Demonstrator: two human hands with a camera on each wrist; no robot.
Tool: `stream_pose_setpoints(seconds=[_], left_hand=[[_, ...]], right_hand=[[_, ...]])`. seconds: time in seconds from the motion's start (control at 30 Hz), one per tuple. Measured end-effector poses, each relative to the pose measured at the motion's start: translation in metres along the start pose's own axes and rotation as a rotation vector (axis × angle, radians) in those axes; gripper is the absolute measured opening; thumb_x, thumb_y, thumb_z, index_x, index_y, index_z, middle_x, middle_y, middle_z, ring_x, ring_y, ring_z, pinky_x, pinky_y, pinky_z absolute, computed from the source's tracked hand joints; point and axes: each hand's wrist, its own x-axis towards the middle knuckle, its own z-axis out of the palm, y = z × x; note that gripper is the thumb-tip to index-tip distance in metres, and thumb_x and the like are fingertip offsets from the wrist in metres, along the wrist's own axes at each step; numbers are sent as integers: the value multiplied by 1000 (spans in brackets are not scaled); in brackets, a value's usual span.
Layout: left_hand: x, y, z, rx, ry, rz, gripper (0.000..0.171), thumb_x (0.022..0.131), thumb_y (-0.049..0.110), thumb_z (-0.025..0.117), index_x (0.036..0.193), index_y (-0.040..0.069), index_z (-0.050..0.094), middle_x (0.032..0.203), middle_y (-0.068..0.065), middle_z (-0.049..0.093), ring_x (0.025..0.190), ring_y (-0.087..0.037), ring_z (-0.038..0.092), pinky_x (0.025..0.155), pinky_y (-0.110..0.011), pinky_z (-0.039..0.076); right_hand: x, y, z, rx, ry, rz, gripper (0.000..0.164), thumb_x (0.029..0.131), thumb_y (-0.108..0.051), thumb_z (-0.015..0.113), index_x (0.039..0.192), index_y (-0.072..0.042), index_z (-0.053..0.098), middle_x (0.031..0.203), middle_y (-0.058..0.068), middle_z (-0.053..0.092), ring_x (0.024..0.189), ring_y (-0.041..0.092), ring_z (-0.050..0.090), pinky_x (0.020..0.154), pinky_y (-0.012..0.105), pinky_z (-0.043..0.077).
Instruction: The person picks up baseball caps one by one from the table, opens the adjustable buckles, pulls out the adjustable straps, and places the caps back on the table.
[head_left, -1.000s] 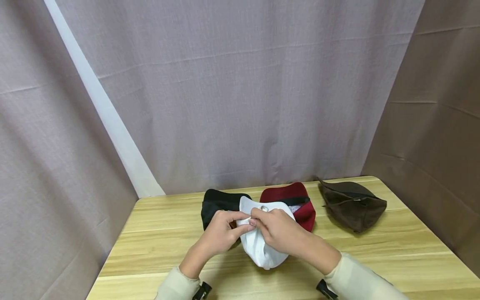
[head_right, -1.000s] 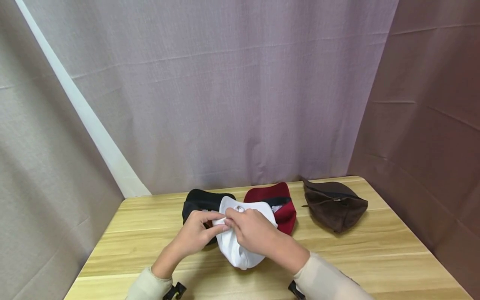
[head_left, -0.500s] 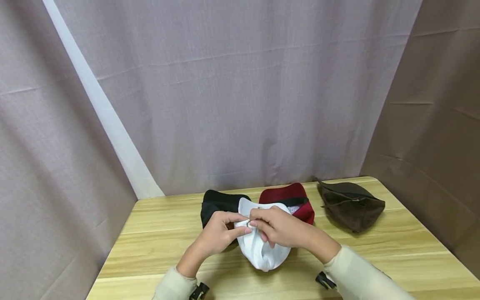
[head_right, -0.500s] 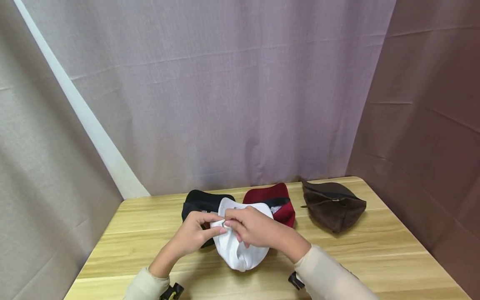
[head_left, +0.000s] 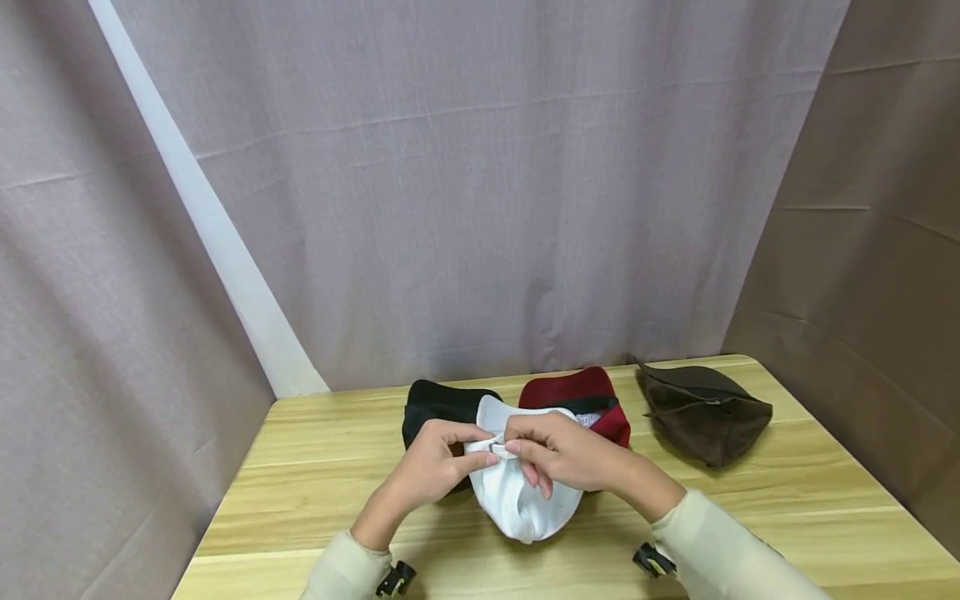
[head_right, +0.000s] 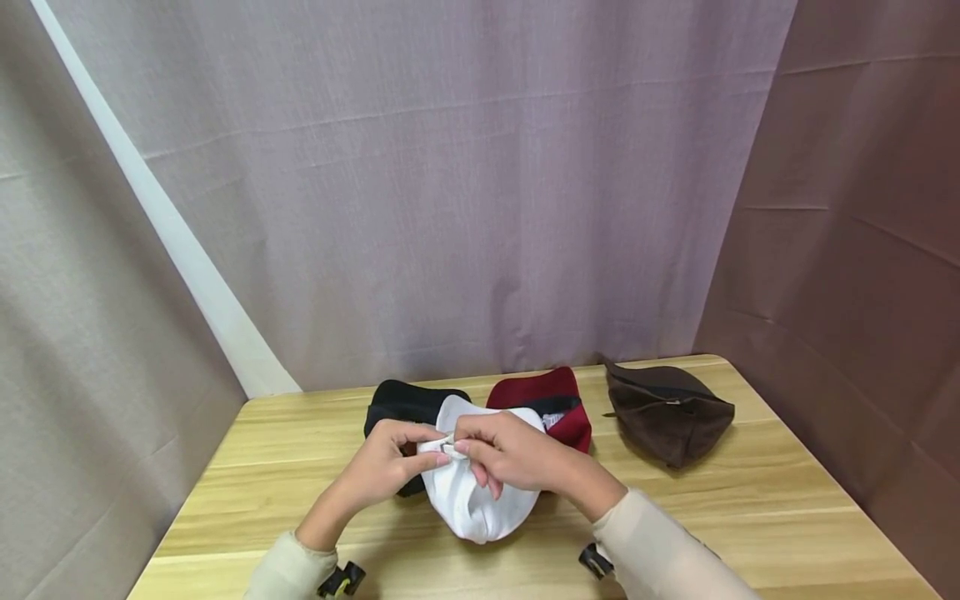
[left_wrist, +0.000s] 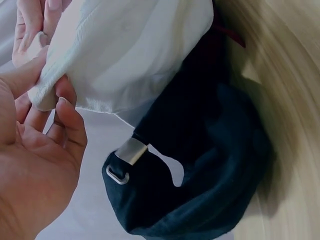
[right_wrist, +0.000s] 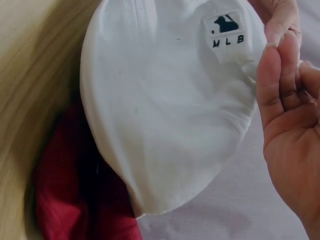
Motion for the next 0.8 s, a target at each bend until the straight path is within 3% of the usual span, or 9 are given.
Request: stream_pose_setpoints(seconds=[0.1,0.23,0.37,0.53,0.67,0.8], left_hand=[[-1,-1,-1,17,9,-15,18,91,8,80,108,10,85,101,-7,84,80,3,65,73,-19,56],[-1,0,0,92,14,0,13,91,10,79,102,13,85,88,-3,80,69,3,58,63,-18,51],[1,6,3,295,63,8,8,86,18,80,92,23,82,73,5,65,64,2,47,58,-21,41],[2,15,7,511,75,-28,12,80,26,81,91,29,79,73,15,58,70,1,45,62,-25,38],[2,15,12,576,30,-57,8,85,28,77,93,27,75,70,14,54,69,-2,44,59,-25,37],[3,12,19,580,66,-74,12,87,39,79,85,28,73,68,12,58,69,-4,50,59,-27,41]], right_hand=[[-1,0,1,11,9,-7,26,113,-22,54,94,-6,63,66,8,63,47,6,60,51,34,57],[-1,0,4,-4,40,-27,26,112,-23,56,93,-8,64,64,8,62,46,6,59,49,34,56],[0,-2,8,-54,101,-60,24,111,-24,59,91,-11,66,64,4,60,47,2,57,52,25,53],[3,-6,13,-122,184,-101,21,109,-22,63,90,-13,68,63,0,58,50,-4,52,53,21,50],[6,-10,18,-137,231,-98,21,108,-21,64,89,-13,68,64,-3,57,50,-5,51,52,20,47],[9,-16,23,-112,254,-87,22,108,-21,64,87,-13,67,67,4,60,51,-4,51,52,20,46]])
